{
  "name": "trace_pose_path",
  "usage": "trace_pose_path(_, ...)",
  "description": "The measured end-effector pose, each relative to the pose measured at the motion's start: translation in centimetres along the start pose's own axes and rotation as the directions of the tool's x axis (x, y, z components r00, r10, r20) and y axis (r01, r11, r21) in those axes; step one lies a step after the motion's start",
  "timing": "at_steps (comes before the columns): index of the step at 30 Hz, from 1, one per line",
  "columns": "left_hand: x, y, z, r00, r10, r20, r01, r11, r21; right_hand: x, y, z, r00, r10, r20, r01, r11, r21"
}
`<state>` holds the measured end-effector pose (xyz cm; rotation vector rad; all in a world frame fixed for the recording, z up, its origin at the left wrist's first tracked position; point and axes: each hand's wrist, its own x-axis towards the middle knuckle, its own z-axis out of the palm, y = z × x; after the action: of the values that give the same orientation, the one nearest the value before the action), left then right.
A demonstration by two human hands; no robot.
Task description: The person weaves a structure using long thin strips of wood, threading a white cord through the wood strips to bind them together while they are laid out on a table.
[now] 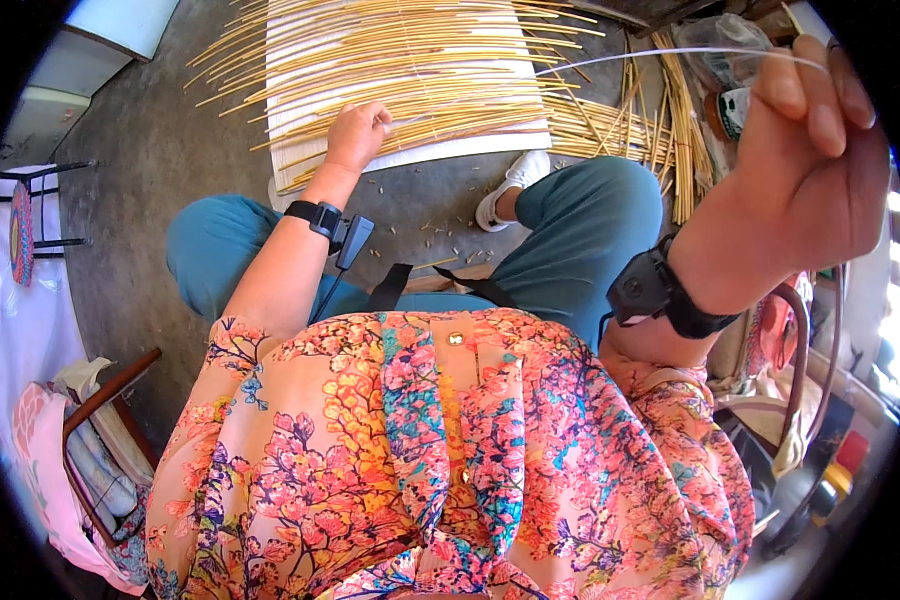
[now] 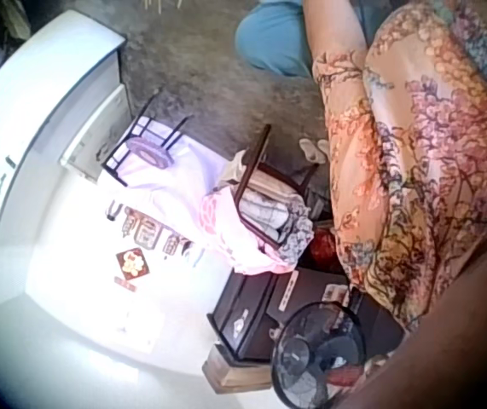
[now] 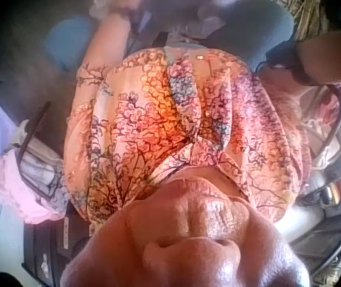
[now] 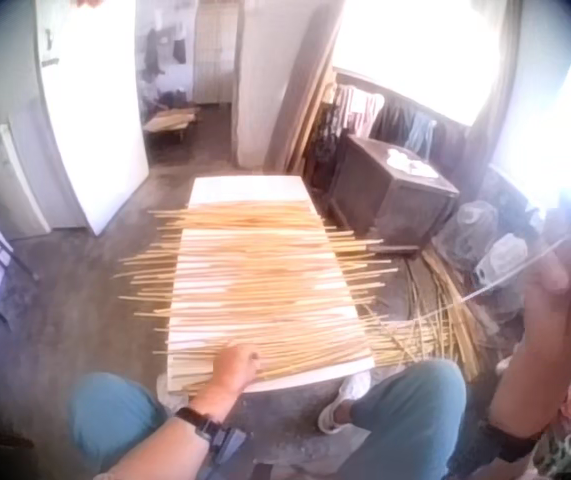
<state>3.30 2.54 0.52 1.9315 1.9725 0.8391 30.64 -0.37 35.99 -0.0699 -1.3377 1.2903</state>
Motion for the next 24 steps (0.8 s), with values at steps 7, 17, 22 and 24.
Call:
trace_pose_path(7,1.7,0.4,-2.0,0.977,-0.189,0.098,0.196,0.978,-0.072,-1.1,4.3,1.8,0.969,0.157,0.190,-0.172,0.983,0.070)
trace_pose_path(17,2.0,-1.5,0.5,0.984,-0.129,0.127,0.113,0.986,0.123,0.5,4.5,2.5,0.753,0.138,0.643,-0.422,0.851,0.312)
trace_pose_path(22,2.3,-1.6,1.3,0.998,0.000,0.068,-0.001,1.000,0.004,-3.5,8.8,1.6,0.901,0.294,0.318,-0.414,0.802,0.431)
trace_pose_path(24,1.4,-2.8,0.3,0.993,-0.050,0.106,0.054,0.998,-0.034,-3.9,13.8,0.0,0.875,0.430,0.222,-0.461,0.880,0.115)
